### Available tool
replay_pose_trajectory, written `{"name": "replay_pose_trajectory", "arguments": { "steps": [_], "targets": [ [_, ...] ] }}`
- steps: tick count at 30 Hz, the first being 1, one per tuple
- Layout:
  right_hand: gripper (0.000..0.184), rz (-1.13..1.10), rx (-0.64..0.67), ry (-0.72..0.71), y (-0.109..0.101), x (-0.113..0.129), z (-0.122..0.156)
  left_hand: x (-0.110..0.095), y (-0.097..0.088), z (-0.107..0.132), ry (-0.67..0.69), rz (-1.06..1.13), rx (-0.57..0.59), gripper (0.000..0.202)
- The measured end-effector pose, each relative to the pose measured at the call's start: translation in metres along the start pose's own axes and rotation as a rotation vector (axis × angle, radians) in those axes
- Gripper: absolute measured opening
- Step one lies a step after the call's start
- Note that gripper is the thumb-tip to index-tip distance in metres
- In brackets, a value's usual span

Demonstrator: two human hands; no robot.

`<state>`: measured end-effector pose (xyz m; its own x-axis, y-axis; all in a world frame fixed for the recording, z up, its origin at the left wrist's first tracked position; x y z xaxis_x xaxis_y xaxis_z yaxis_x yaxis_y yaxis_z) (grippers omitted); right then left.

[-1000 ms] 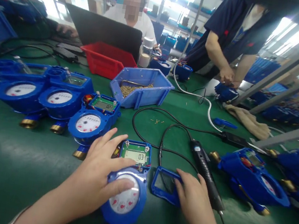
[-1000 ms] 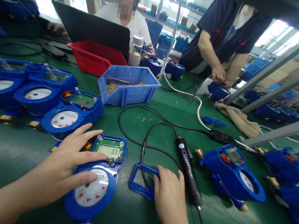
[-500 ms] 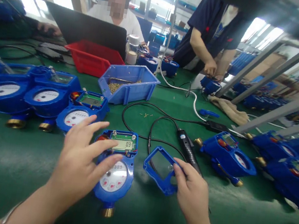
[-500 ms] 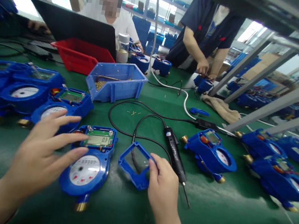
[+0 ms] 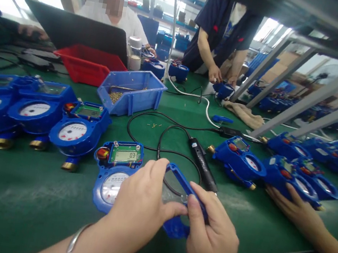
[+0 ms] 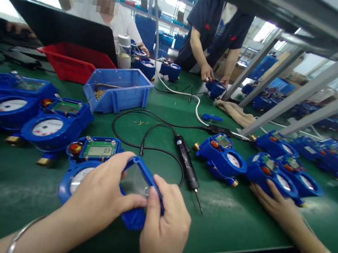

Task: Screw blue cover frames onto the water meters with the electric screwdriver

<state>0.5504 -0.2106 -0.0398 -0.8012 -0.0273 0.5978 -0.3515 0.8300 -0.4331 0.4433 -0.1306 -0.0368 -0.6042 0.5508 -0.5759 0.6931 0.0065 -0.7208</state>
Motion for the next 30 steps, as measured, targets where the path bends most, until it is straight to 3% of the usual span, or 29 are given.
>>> {"name": "replay_pose_trajectory", "arguments": {
  "steps": [5,8,14,18,20,23,26,30],
  "targets": [
    [0.018,0.003,-0.029,-0.015,-0.006,0.001,0.004,-0.002,-0.001,-0.009,-0.119,0.132,0.097,0.030],
    [0.017,0.002,-0.042,0.002,-0.010,0.001,0.005,0.000,0.003,-0.014,-0.096,0.242,0.086,0.015],
    [0.017,0.060,-0.071,0.017,-0.021,-0.013,0.001,0.003,0.000,-0.011,0.087,0.347,0.056,0.031],
    [0.016,0.107,-0.149,0.074,-0.027,-0.024,-0.002,0.006,-0.017,0.002,0.240,0.224,-0.229,0.033],
    [0.016,0.108,-0.146,0.080,-0.028,-0.025,-0.002,0.006,-0.020,0.009,0.388,0.137,-0.287,0.026],
    [0.017,0.095,-0.131,0.046,-0.026,-0.021,-0.003,0.005,-0.011,0.016,0.530,0.015,-0.233,0.041],
    [0.016,0.091,-0.132,0.020,-0.021,-0.015,-0.002,0.002,0.001,0.018,0.533,-0.096,-0.215,0.069],
    [0.017,0.085,-0.123,0.034,-0.015,-0.009,0.001,-0.002,0.009,0.015,0.523,-0.153,-0.185,0.083]
  ]
}}
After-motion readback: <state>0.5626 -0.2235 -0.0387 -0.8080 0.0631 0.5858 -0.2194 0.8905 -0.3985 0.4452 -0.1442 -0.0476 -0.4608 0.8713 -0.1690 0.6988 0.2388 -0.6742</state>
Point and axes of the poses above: each hand's wrist, its own z-axis away from the middle knuckle, its own y-axis out of the palm, x = y × z, the point moved 1 cm from there along -z, towards the middle knuckle, and after that the axes turned 11 degrees about -x, right-handed, at the moved point
